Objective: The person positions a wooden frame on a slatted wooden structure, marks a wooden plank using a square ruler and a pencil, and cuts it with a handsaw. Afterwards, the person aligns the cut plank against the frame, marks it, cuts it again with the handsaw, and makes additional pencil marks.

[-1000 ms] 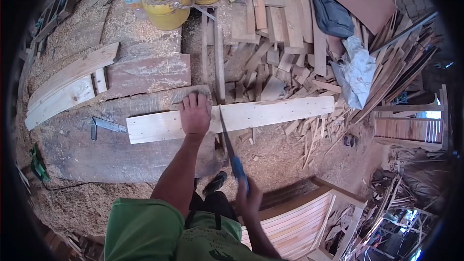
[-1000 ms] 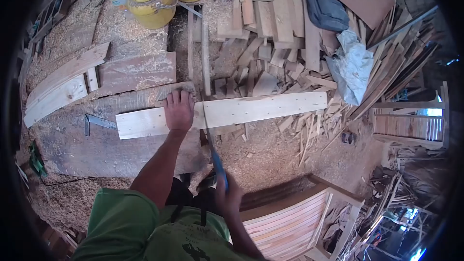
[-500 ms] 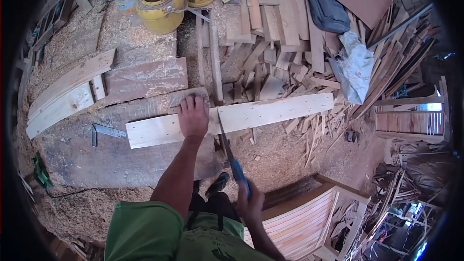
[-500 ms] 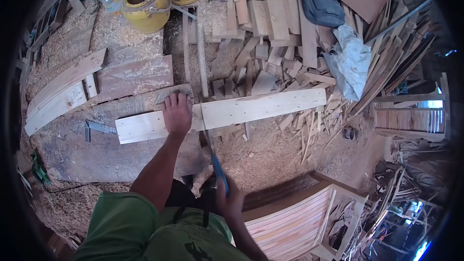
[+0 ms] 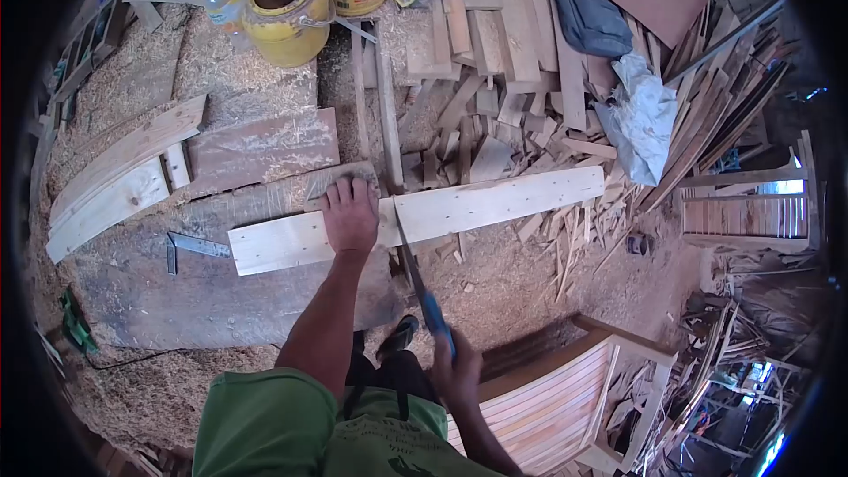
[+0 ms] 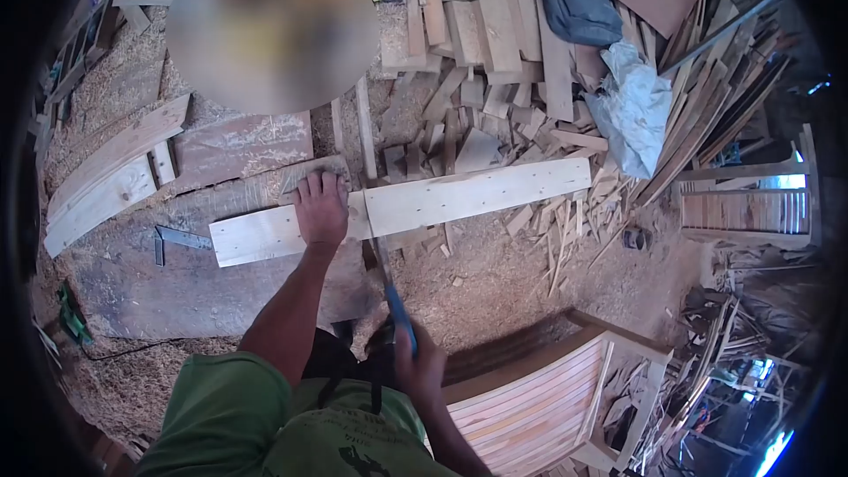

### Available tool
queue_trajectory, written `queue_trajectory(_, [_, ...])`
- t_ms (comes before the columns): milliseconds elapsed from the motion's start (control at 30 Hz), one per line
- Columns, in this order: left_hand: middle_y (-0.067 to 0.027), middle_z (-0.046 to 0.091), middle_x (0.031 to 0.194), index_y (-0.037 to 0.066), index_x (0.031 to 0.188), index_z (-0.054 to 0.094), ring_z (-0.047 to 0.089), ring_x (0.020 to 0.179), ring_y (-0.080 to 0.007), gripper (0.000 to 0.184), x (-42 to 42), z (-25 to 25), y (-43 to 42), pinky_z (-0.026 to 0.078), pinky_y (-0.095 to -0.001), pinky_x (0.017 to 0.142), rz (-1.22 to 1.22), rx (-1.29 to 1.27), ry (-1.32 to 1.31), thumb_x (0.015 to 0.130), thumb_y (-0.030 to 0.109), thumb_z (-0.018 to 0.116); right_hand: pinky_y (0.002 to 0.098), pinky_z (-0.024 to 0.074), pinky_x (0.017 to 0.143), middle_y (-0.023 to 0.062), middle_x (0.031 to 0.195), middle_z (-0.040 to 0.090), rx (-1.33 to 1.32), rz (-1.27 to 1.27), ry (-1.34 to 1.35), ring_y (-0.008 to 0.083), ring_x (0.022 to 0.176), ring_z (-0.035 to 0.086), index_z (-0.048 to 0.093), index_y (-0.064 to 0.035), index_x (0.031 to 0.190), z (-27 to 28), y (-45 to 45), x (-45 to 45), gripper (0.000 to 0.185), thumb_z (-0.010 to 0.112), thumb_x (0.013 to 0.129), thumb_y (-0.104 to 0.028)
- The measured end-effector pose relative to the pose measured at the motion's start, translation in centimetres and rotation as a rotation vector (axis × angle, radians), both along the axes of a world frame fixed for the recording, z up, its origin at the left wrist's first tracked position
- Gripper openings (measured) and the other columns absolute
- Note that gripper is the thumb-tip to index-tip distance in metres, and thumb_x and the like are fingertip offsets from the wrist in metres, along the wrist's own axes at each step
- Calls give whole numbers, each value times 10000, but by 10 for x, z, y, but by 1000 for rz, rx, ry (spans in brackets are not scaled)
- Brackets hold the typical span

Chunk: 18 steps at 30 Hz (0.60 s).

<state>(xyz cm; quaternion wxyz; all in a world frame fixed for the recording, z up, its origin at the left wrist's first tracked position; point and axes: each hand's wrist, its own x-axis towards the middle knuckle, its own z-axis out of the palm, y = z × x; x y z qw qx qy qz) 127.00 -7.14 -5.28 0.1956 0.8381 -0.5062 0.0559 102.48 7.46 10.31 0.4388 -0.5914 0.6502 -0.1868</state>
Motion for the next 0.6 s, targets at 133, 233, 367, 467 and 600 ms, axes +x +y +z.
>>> queue_trajectory(133, [-139, 584, 1084, 96, 1095, 615, 563, 1060, -345, 249, 0, 5, 1, 438, -492, 935, 6, 50, 56, 1053, 340, 583, 505, 514, 635, 275, 788, 695, -112, 82, -45, 468, 707, 694, 715, 44, 1130, -76, -136, 95, 397, 603, 1080, -334])
queue_trajectory(233, [-141, 578, 1068, 99, 1095, 619, 565, 1056, -347, 243, -4, 7, 8, 439, -494, 930, -3, 45, 52, 1055, 336, 581, 504, 501, 621, 266, 762, 681, -178, 89, -107, 422, 681, 710, 712, 49, 1125, -74, -121, 86, 407, 607, 1080, -342])
queue_trajectory(367, [-142, 574, 1067, 102, 1084, 619, 557, 1043, -341, 245, -4, -1, 8, 432, -495, 927, -1, 17, 34, 1046, 342, 589, 369, 562, 690, 158, 807, 723, 48, -21, 25, 218, 738, 729, 704, 34, 1280, 16, 7, -5, 413, 612, 1074, -312])
queue_trajectory(467, [-145, 574, 1071, 100, 1083, 618, 554, 1036, -341, 253, 1, 0, -5, 431, -498, 921, 9, -21, 21, 1036, 348, 600, 385, 566, 703, 182, 845, 735, 114, -56, 5, 244, 788, 754, 703, 34, 1281, 24, 31, -17, 402, 611, 1070, -295])
queue_trajectory(600, [-145, 573, 1059, 97, 1075, 620, 555, 1024, -345, 244, 1, 1, 1, 432, -501, 910, -6, -4, 30, 1033, 337, 609, 481, 543, 678, 273, 879, 730, -174, 32, -50, 416, 742, 730, 725, 35, 1183, -85, -95, 72, 434, 599, 1077, -367])
